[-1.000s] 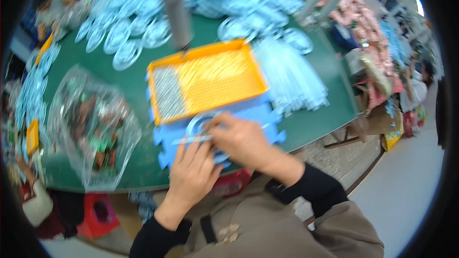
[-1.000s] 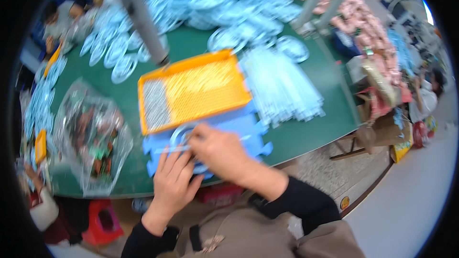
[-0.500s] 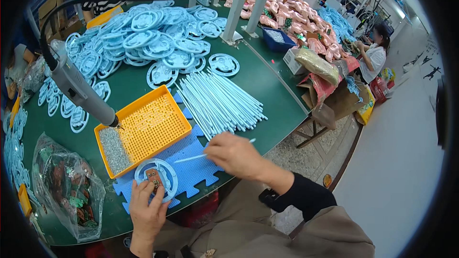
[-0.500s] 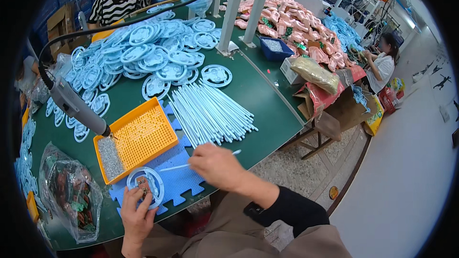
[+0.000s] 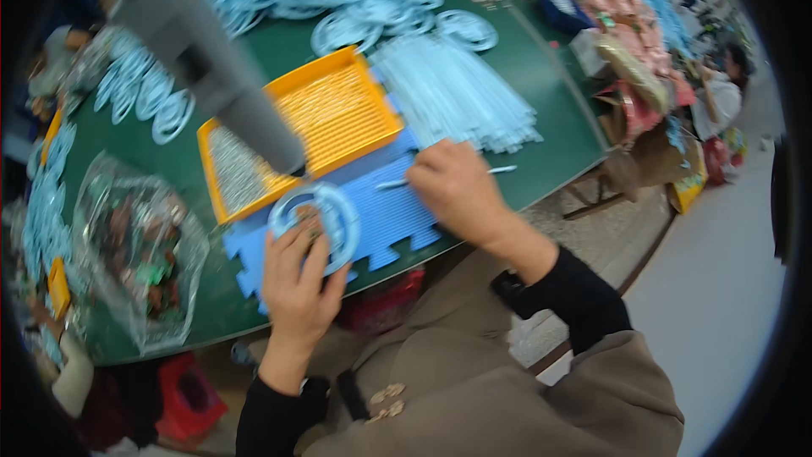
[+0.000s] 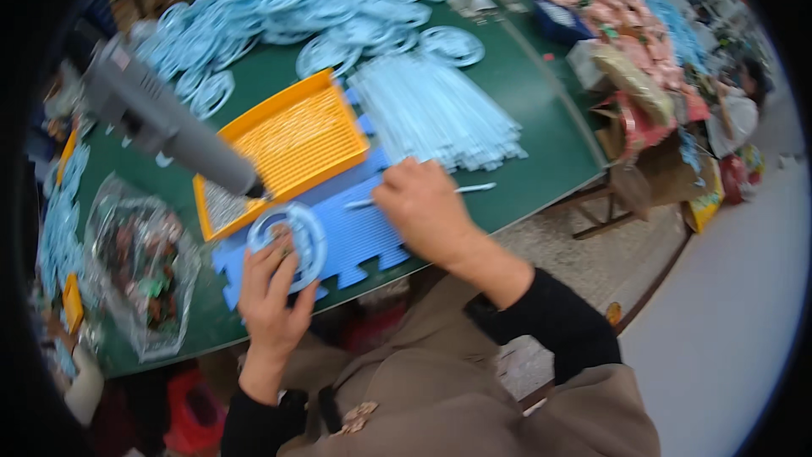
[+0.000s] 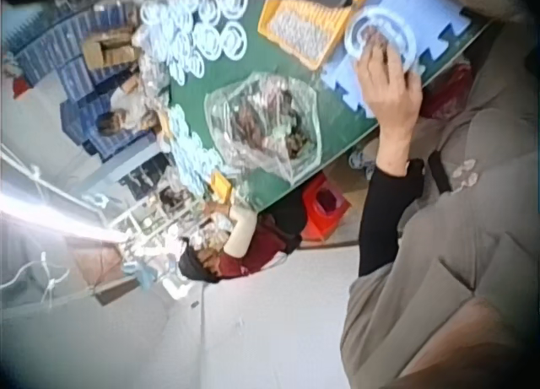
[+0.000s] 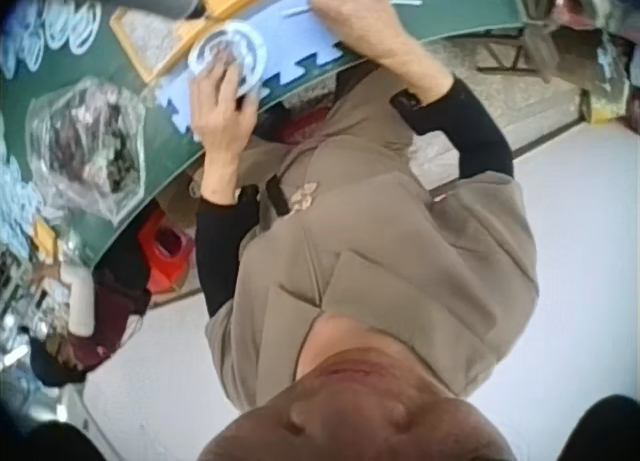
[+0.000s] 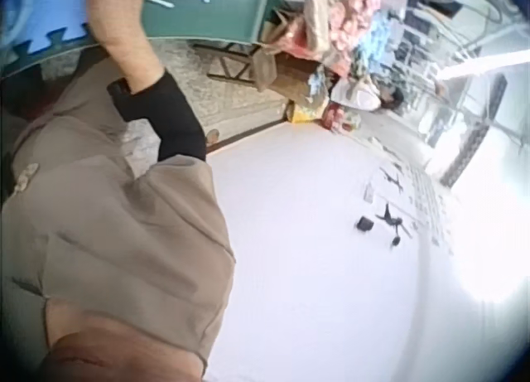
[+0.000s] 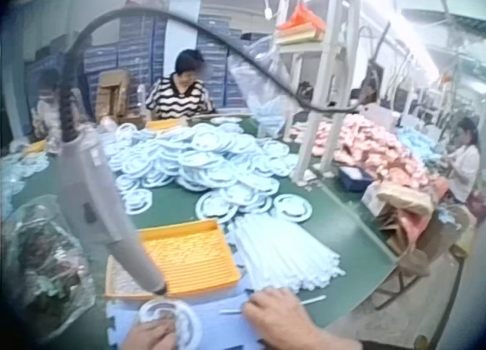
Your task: Assembling plastic toy parts using a power screwdriver on a production line.
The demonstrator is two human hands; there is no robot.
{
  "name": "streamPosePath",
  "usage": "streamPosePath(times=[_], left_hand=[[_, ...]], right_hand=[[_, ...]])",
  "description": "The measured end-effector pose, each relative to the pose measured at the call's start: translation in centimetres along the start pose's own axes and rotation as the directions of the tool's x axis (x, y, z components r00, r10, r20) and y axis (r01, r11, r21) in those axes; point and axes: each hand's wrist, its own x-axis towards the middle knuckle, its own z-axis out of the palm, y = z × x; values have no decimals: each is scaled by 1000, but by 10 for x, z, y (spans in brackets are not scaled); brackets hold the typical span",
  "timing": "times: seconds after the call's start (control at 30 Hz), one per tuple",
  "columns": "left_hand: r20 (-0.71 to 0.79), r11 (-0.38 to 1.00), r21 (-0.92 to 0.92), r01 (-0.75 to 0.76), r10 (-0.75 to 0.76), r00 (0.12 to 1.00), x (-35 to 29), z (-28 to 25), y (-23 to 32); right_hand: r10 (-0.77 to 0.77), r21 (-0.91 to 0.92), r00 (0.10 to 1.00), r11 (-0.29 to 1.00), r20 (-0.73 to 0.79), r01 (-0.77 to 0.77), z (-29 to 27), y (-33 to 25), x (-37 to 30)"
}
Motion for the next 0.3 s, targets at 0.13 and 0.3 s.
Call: streamPosePath(times=[0.13, 0.3], left_hand=[[-34, 1000, 28, -1, 2, 999, -3, 8, -2], [-64, 999, 45, 16, -13, 998, -12, 5, -6]], right_hand=[[32, 18, 998, 999, 57, -33, -18, -13, 10], [87, 91, 948, 989, 305, -120, -22, -37, 17]])
